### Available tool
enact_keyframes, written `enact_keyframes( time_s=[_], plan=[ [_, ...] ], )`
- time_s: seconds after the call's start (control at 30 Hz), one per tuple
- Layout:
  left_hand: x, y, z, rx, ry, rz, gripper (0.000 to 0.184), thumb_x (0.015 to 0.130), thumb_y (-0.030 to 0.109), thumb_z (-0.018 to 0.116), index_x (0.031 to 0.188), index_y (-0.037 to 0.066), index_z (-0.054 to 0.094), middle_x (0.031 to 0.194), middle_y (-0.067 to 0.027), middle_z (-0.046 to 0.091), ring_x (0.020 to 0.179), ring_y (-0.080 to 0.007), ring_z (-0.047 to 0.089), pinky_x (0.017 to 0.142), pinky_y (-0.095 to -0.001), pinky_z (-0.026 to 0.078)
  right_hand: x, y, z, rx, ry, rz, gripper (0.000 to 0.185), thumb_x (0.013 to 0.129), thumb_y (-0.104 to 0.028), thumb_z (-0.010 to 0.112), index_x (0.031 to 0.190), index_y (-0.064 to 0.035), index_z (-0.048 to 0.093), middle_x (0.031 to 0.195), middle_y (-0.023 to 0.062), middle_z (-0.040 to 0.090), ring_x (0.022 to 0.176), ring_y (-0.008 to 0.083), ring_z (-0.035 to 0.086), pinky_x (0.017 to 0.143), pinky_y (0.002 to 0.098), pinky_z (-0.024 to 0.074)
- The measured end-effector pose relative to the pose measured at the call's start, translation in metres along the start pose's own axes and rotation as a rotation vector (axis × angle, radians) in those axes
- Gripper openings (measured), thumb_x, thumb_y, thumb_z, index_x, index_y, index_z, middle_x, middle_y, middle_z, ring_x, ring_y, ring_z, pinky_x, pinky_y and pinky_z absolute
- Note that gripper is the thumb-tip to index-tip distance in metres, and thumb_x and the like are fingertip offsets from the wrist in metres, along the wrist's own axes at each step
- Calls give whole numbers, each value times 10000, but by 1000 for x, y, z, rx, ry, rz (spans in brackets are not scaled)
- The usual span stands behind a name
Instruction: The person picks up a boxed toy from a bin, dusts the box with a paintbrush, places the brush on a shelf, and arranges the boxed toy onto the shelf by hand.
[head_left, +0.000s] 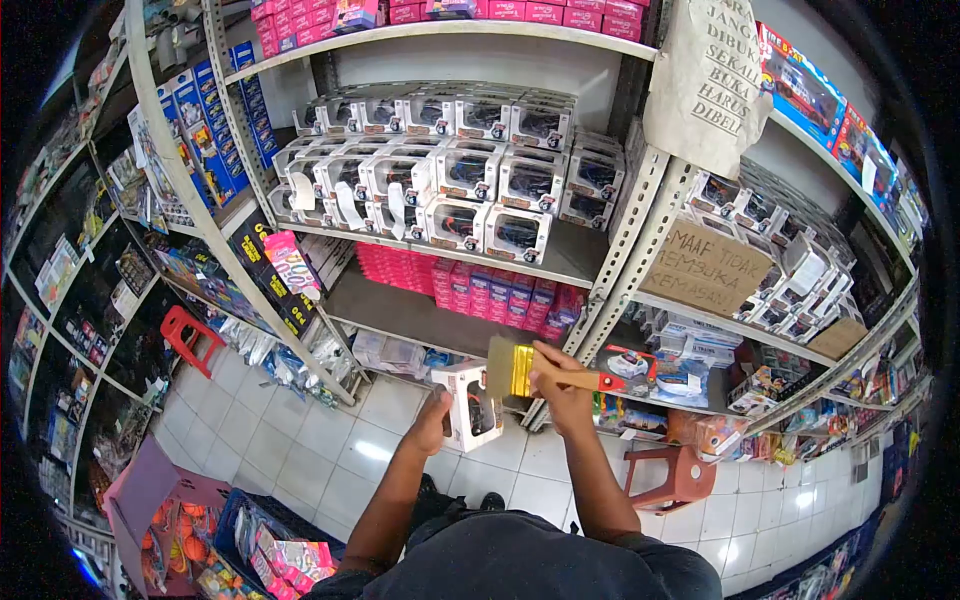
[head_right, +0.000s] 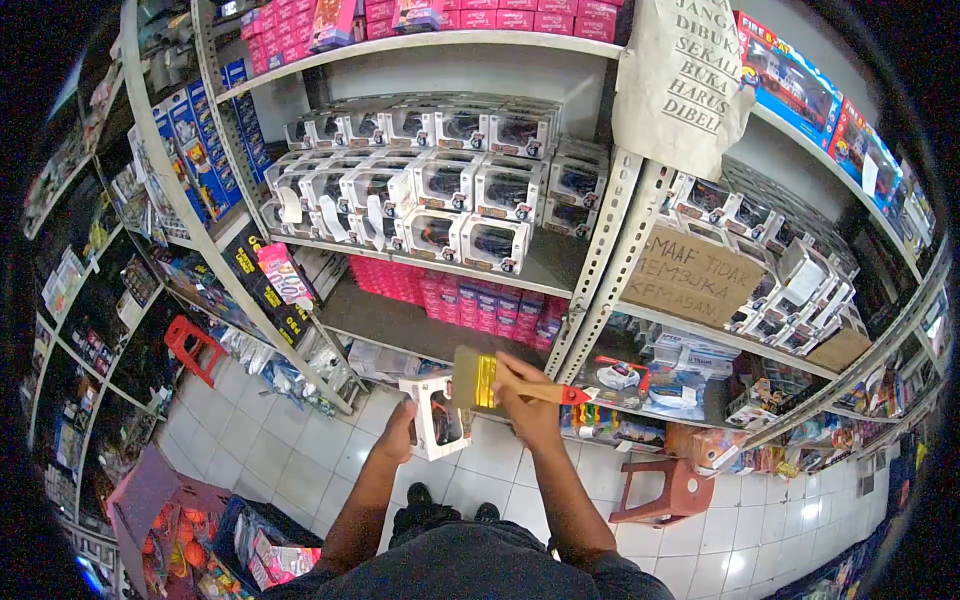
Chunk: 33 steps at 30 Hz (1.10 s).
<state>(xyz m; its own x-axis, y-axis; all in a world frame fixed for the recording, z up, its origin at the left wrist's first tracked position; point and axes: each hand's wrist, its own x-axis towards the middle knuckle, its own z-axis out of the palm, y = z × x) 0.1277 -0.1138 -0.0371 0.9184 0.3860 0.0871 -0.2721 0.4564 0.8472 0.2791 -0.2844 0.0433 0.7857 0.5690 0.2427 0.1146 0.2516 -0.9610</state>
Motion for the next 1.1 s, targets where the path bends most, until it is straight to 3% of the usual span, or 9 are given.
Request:
enact_keyframes(
  time_s=[0.2,0.27,0.33,0.43,0.57,0.7,0.83,0.97,1.1],
  plan=[
    [5,13,-10,-170,84,10,761,919,612,500,1435,64,391,1307,-93,554,1151,-212,575,972,-371,476,-8,-2,1,-22,-227,120,401,851,-35,661,1245,14,608,1044,70,663,813,87,614,662,232,530],
    [7,-2,-44,-153,145,-24,712,898,696,434,1294,111,519,1100,-80,645,994,-228,648,849,-416,551,-7,-6,-1,-65,-308,203,400,862,-36,669,1256,-4,609,1062,62,671,826,86,619,678,237,540],
    [1,21,-25,-136,72,31,714,885,688,479,1295,105,513,1095,-86,630,996,-214,644,822,-389,567,-1,4,2,8,-259,176,416,858,-34,673,1266,-3,600,1092,68,663,863,89,616,719,234,532],
    [9,10,-45,41,53,-55,1037,687,684,744,1420,45,384,1180,-49,582,978,-136,604,788,-313,554,7,0,19,75,-96,126,434,852,-28,664,1279,-2,591,1133,83,655,921,99,612,777,233,517],
    [10,17,-39,-93,-4,110,1004,618,557,857,1355,21,436,1121,-84,603,992,-168,628,790,-315,578,18,6,31,218,-65,188,418,844,-8,640,1259,15,598,1095,78,663,873,95,616,744,234,518],
    [9,21,-63,-187,-22,165,976,704,544,785,1427,33,373,1330,-201,540,1183,-337,574,972,-487,509,20,16,20,163,-313,292,396,833,-11,658,1225,24,617,1045,76,677,785,96,613,724,236,513],
    [-2,41,-49,-300,49,157,857,777,536,689,1402,27,400,1256,-186,586,1118,-331,614,919,-476,539,22,1,28,-112,-316,-27,428,847,-18,671,1268,12,599,1084,74,673,933,108,612,845,234,488],
    [-4,31,-51,-98,139,95,642,799,416,662,1279,21,502,1144,-127,628,984,-262,663,853,-437,571,22,-6,44,-8,-193,-42,471,835,-65,718,1281,24,593,1138,94,664,1019,126,603,917,269,472],
    [2,37,-41,-319,320,86,567,839,423,604,1261,52,526,1117,-109,637,951,-255,660,797,-422,567,10,-4,52,-157,-256,40,420,845,-70,719,1250,-6,629,1132,109,671,1014,129,609,905,267,477]
  ],
)
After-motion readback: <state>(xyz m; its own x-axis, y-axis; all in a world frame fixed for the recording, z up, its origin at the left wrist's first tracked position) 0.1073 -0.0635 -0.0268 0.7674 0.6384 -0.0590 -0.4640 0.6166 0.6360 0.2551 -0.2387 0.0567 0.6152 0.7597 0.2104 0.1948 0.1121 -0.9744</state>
